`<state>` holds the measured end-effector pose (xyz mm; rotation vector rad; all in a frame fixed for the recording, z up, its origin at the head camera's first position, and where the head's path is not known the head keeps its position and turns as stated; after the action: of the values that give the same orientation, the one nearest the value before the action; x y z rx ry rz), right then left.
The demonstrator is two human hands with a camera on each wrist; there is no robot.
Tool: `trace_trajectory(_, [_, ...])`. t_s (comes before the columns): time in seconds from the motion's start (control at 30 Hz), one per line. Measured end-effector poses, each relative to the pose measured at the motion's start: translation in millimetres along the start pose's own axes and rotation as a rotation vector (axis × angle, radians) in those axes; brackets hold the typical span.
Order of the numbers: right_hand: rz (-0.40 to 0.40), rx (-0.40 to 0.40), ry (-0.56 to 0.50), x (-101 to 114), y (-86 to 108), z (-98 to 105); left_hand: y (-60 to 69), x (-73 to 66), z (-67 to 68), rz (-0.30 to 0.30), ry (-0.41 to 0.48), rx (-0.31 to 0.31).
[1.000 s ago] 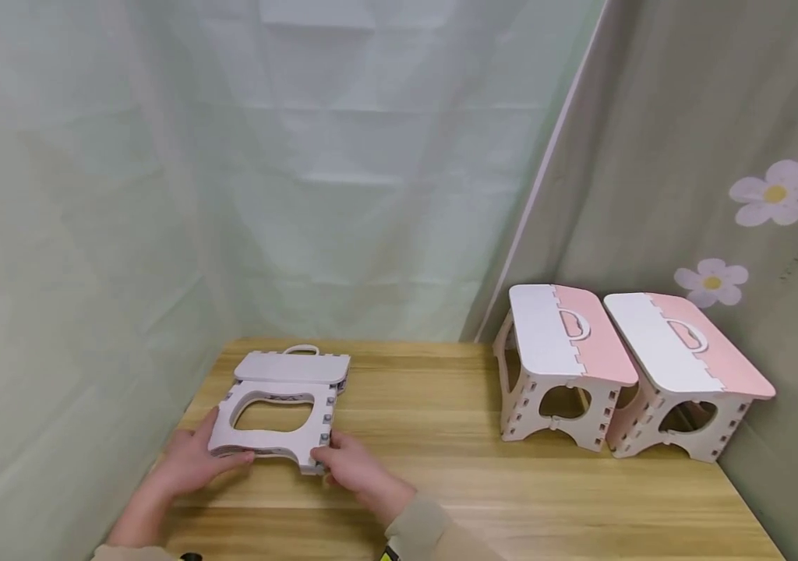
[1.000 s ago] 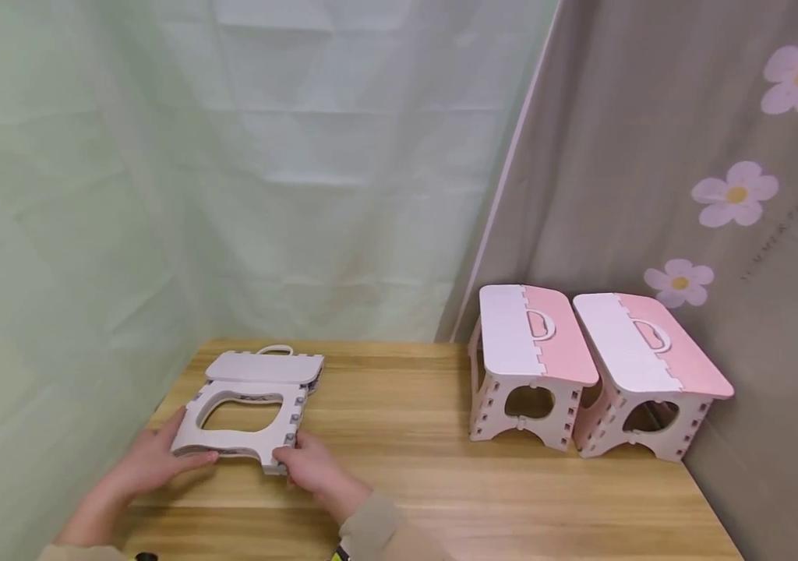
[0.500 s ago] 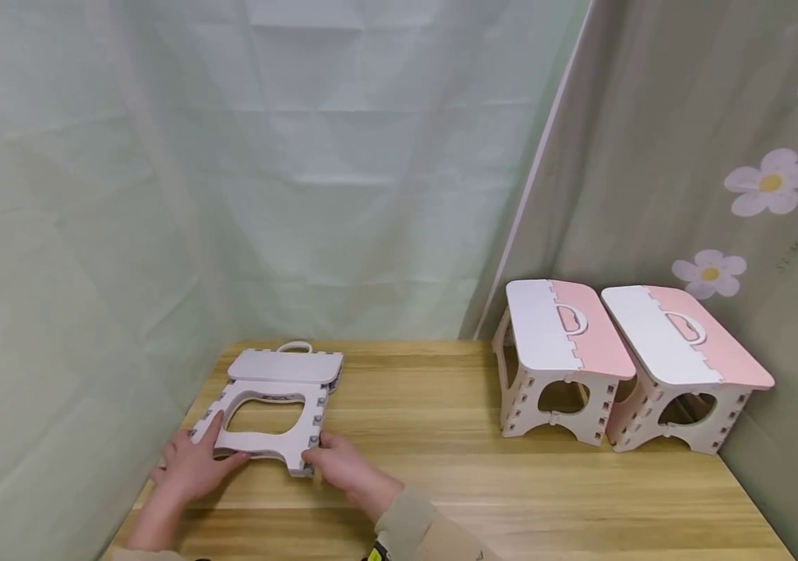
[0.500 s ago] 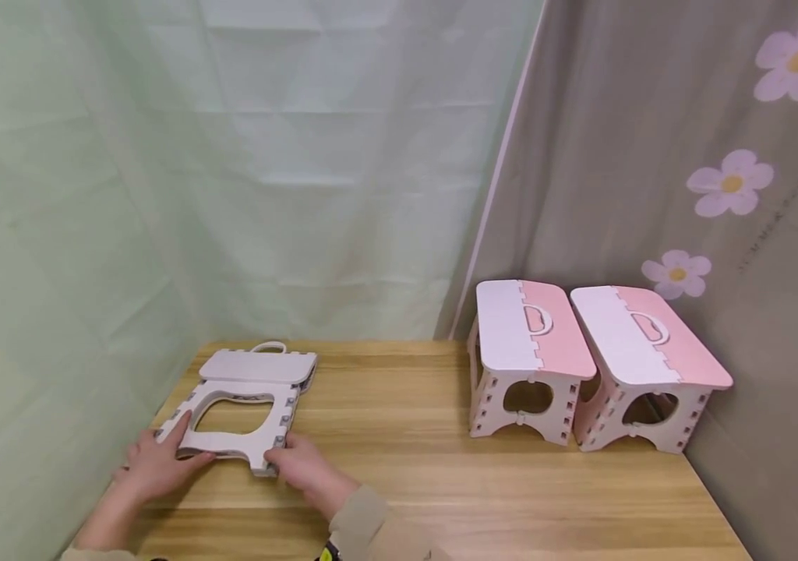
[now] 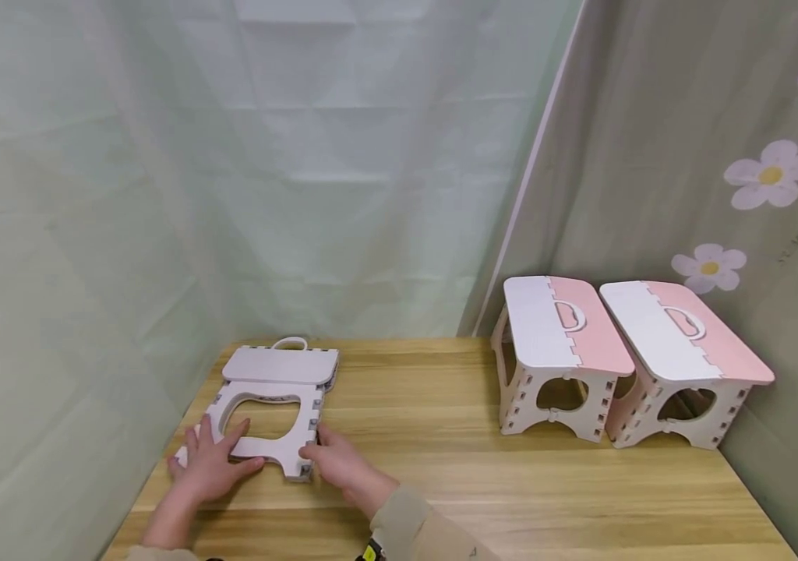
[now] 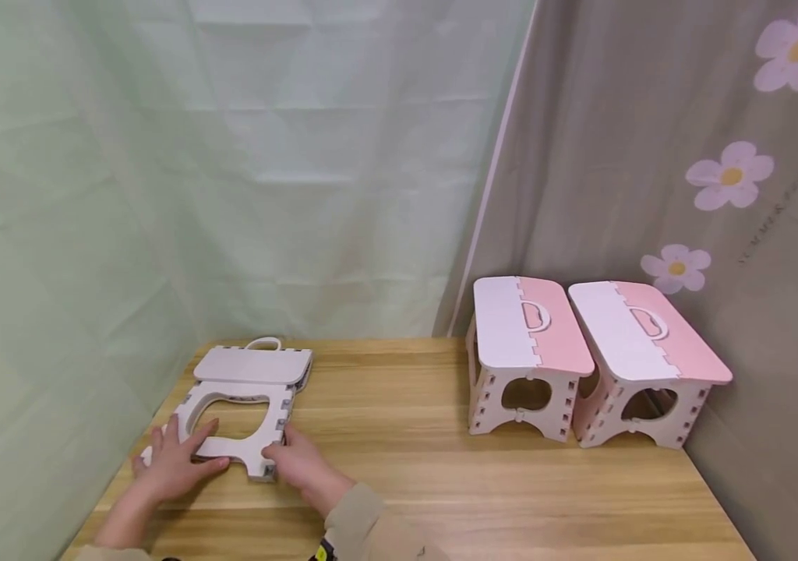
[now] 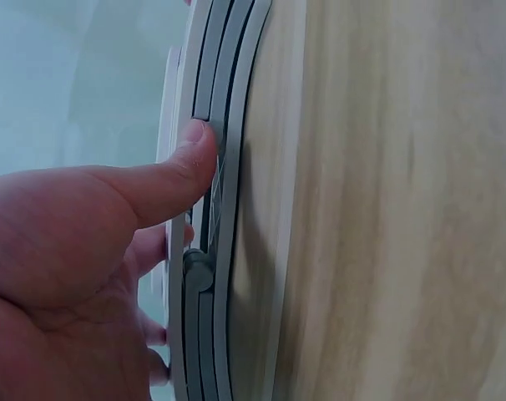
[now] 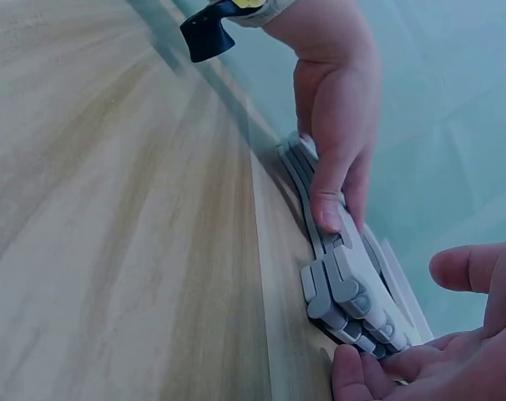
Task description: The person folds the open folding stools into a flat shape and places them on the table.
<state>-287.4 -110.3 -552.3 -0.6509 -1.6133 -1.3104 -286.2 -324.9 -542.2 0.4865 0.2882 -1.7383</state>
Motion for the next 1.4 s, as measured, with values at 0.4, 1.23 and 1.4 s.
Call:
trace_trajectory(0.4, [-0.058, 0.034, -0.087, -5.1, -15.6, 3.7, -7.7, 2.7, -2.8, 0.045, 0.034, 0.004])
trace_trajectory(1.23, [0.008, 0.047, -0.142, 5.4, -2.2, 59.9, -17.6, -11.8, 6.3, 0.010, -0.011, -0.017])
trace_trajectory(1.4, [0.128, -0.012, -0.131, 28.0, 23.2, 89.3, -24.2, -52.0, 23.8, -0.048, 0.016, -0.071])
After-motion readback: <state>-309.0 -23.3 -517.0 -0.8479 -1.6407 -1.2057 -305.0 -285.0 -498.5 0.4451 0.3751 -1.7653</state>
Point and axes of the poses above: each hand's wrist, its own y-axis away from the middle knuckle, its own z-axis out of the back of the hand, x = y × z, the point moved 10 cm from there along -y, towards the middle knuckle, and after that the axes turned 14 degrees about -z, right-handed, at the moved point
